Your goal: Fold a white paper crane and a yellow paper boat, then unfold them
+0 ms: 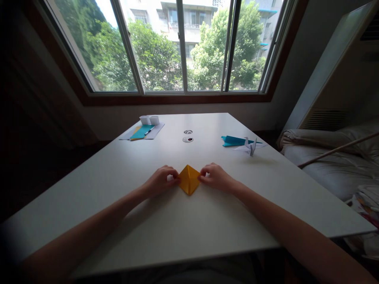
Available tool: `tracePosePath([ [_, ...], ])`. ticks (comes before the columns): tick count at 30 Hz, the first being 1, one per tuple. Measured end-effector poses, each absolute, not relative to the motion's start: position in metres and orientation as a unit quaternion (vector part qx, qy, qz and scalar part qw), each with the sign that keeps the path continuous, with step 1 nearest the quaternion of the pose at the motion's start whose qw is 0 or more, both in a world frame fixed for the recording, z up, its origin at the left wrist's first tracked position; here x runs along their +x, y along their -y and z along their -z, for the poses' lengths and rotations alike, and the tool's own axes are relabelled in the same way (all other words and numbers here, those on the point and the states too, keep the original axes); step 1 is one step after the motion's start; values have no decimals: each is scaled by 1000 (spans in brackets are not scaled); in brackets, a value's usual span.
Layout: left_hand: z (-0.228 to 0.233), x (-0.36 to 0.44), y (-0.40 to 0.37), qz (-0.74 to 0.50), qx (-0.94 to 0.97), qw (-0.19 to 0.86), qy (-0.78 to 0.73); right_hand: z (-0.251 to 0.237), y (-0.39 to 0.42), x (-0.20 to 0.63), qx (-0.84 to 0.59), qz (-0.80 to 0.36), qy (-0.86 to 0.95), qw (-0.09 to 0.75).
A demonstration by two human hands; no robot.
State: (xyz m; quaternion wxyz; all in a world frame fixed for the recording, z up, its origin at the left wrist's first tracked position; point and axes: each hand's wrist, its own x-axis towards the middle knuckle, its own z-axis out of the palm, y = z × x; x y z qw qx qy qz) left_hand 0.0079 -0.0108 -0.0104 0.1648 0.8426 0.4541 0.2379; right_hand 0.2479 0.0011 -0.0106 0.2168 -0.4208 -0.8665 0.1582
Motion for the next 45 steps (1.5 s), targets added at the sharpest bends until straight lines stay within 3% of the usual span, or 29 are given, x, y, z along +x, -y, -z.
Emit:
tracePosePath([
  [16, 17, 5, 7, -229, 868, 157, -412, 17, -5, 250, -385, -205, 871, 228],
  [33, 21, 18, 10, -247, 816, 142, -503, 18, -1, 251, -333, -186, 890, 251],
  [38, 21, 19, 11, -241, 809, 134, -519, 15, 3, 247, -248, -152, 930, 224],
  [45, 18, 20, 14, -234, 815, 119, -517, 17, 5, 244, -248, -134, 940, 192],
])
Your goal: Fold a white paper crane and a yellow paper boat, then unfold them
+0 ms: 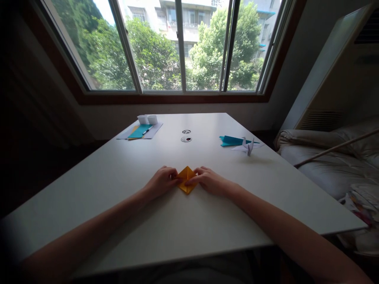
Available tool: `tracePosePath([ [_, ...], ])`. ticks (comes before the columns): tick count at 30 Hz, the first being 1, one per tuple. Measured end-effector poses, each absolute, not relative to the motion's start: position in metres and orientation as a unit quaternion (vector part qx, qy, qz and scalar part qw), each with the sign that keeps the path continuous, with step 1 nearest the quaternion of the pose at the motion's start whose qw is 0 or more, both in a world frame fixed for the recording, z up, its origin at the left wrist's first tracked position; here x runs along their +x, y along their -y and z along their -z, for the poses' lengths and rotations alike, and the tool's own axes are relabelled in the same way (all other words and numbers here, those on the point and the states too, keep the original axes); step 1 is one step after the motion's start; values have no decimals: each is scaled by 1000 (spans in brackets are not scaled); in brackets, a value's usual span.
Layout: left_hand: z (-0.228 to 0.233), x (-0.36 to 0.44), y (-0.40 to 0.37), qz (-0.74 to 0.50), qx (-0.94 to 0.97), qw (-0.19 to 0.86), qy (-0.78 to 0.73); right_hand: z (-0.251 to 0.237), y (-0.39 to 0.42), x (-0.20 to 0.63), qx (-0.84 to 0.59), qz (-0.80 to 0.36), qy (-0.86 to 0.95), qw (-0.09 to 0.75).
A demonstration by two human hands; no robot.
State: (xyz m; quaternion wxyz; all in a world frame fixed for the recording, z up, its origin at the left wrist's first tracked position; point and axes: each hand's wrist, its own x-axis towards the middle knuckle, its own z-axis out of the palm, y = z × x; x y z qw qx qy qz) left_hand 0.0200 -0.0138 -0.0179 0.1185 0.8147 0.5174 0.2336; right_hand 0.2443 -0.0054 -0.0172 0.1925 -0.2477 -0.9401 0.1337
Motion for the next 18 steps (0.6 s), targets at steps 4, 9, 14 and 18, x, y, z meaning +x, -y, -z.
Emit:
tracePosePath([
  [4, 13, 12, 9, -213, 845, 148, -467, 16, 6, 244, -257, -133, 938, 193],
  [9, 10, 0, 1, -208, 864, 195, -415, 12, 7, 245, -254, -132, 939, 192],
  [14, 8, -4, 1, -205, 878, 185, -390, 11, 8, 246, -243, -126, 942, 196],
  [18, 10, -2, 2, -224, 876, 161, -396, 14, 6, 247, -233, -111, 947, 192],
])
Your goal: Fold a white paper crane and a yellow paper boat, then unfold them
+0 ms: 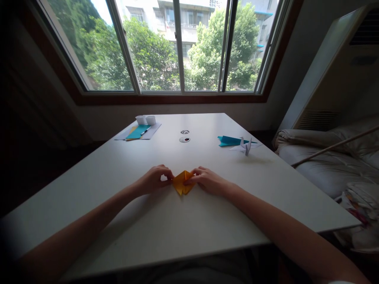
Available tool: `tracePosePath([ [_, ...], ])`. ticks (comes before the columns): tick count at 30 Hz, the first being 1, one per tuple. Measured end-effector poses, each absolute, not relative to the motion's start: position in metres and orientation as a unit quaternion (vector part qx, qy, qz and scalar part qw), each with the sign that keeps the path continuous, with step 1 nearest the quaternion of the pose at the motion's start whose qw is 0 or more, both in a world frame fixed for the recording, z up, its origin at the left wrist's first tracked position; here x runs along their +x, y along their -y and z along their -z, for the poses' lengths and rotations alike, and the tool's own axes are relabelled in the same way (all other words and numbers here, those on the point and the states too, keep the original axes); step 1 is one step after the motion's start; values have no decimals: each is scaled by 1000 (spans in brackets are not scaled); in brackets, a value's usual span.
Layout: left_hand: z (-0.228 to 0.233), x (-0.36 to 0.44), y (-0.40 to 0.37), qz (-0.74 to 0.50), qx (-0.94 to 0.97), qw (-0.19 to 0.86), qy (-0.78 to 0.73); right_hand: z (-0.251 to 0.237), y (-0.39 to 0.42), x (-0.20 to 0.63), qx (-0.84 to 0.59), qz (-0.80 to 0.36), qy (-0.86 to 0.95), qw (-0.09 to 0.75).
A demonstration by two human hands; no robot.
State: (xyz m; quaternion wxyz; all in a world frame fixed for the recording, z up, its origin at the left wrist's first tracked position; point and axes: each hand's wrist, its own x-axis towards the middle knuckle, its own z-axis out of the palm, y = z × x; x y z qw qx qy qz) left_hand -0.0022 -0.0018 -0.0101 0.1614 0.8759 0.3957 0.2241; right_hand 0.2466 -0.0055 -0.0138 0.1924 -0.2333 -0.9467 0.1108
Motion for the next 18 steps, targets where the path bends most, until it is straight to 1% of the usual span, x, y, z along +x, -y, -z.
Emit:
tracePosePath([
  [5, 13, 2, 3, -239, 853, 177, -429, 17, 3, 248, -236, -89, 950, 184],
  [11, 13, 4, 4, -239, 817, 227, -473, 15, 4, 247, -237, -58, 957, 155],
  [14, 13, 5, 6, -240, 816, 220, -477, 12, 6, 245, -236, -46, 961, 138],
  [18, 11, 6, 9, -237, 828, 187, -472, 11, 7, 244, -236, -47, 961, 139],
])
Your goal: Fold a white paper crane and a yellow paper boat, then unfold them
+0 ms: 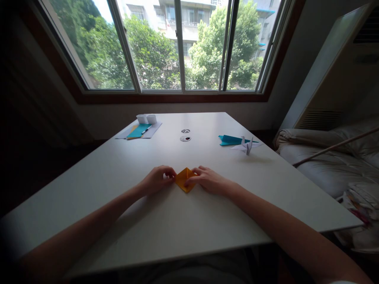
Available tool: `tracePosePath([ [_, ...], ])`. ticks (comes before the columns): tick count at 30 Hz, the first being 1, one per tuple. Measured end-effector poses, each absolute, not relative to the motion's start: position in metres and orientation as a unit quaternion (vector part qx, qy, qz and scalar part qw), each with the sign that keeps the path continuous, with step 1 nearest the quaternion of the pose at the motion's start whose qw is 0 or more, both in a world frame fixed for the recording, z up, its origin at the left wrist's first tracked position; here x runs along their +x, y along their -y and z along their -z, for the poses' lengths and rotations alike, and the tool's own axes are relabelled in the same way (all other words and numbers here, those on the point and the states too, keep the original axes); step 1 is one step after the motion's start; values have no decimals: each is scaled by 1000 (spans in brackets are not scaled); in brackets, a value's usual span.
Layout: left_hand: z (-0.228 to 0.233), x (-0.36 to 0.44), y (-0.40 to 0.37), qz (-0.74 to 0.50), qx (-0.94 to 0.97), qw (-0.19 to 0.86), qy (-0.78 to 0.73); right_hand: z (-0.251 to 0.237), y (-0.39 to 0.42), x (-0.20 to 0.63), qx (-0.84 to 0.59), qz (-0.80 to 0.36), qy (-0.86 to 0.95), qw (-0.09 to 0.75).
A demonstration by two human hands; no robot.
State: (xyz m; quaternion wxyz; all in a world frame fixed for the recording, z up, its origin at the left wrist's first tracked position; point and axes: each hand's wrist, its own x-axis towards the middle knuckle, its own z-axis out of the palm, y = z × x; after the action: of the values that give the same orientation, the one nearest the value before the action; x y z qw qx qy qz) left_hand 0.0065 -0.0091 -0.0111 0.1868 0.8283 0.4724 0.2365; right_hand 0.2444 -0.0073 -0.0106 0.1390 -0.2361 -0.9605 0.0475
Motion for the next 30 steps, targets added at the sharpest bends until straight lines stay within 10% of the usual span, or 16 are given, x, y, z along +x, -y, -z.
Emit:
tracePosePath([
  [30, 10, 19, 21, -204, 801, 126, -549, 9, 21, 244, -224, 49, 960, 159],
])
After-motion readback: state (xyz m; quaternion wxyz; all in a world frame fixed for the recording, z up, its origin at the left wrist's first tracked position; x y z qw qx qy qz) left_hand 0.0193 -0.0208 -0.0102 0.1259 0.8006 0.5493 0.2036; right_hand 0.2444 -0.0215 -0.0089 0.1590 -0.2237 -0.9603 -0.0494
